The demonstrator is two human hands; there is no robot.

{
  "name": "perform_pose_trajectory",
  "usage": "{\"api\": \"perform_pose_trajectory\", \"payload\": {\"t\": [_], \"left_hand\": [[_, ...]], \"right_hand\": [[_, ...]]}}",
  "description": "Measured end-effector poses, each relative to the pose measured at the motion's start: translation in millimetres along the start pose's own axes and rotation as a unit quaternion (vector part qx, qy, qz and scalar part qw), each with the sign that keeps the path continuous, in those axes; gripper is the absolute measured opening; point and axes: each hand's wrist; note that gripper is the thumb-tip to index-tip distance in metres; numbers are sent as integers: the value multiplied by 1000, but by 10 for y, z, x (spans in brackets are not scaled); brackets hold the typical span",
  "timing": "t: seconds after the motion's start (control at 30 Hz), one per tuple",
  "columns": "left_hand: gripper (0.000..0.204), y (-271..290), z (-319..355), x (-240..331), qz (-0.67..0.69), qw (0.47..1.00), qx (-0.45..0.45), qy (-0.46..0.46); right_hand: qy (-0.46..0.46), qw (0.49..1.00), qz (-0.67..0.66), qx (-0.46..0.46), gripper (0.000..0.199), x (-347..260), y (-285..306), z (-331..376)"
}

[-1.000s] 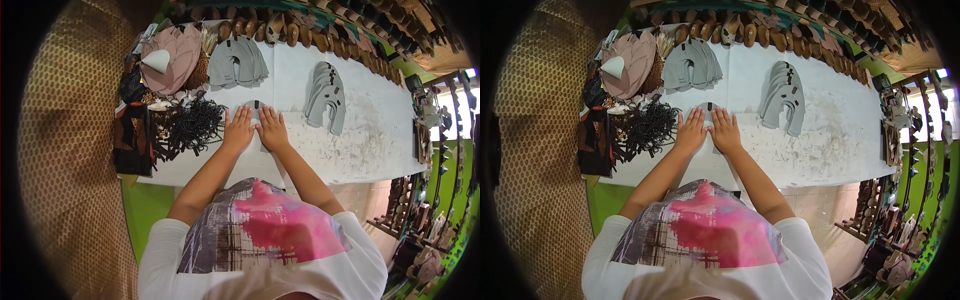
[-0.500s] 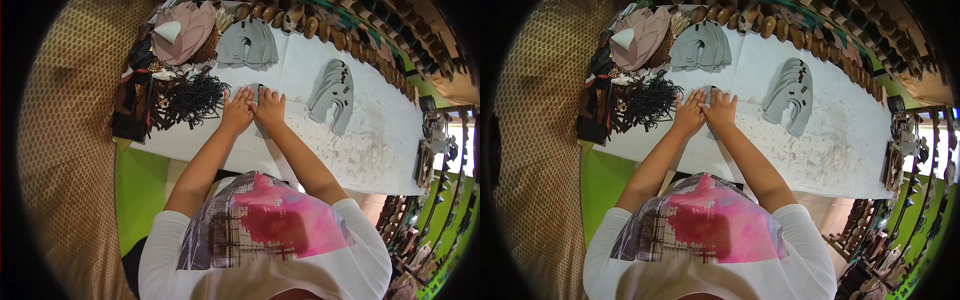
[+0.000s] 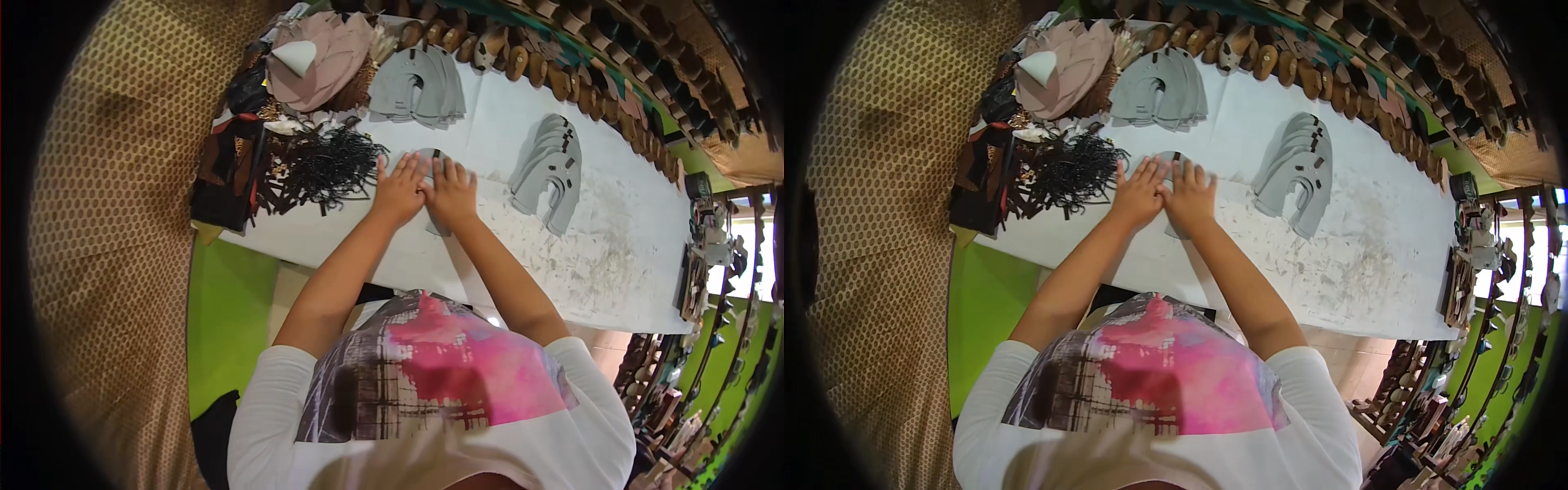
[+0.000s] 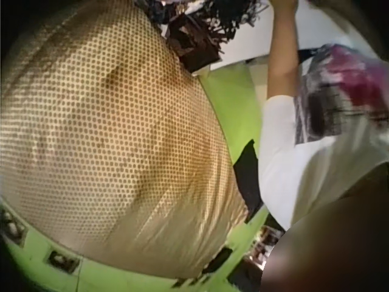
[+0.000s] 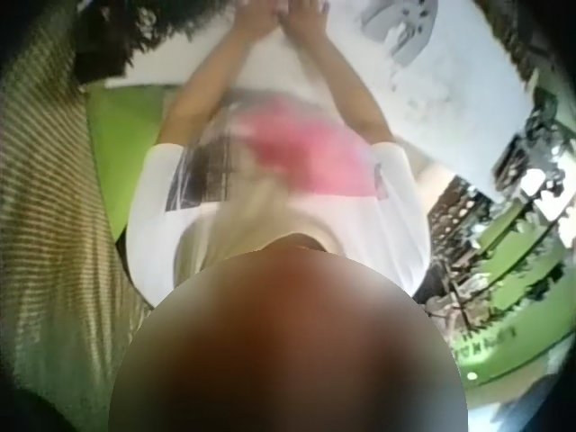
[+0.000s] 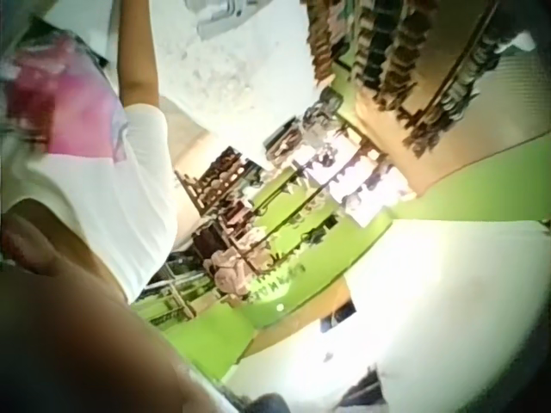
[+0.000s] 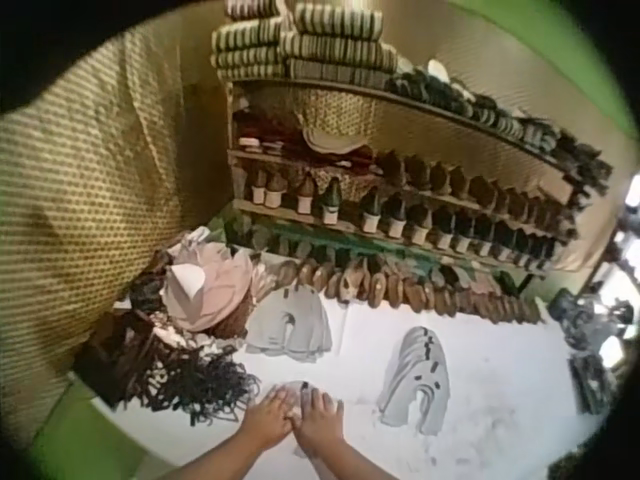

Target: Threading laces or decorative elements through pre-cut holes in shoe upper components.

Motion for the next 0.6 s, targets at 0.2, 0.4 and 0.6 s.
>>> {"api": "perform_pose_trajectory", "payload": {"t": [0.2, 0.4, 0.6], "left_hand": [[49, 49, -14, 68, 9, 998, -64, -13], [43, 267, -13, -319, 12, 988, -97, -116], [30, 750, 249, -1035, 90, 992, -34, -82]], "right_hand": [[-60, 996, -18, -71, 62, -23, 35, 59], [-147, 985, -69, -56, 63, -220, 78, 12], [-141, 981, -109, 73, 56, -698, 77, -253]]}}
Point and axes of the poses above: each hand's wrist, its own z-axis away from the middle knuckle, its own y-axis out of the back of the hand, x = y × z, and after that the axes turned 14 degrees about y, right-handed
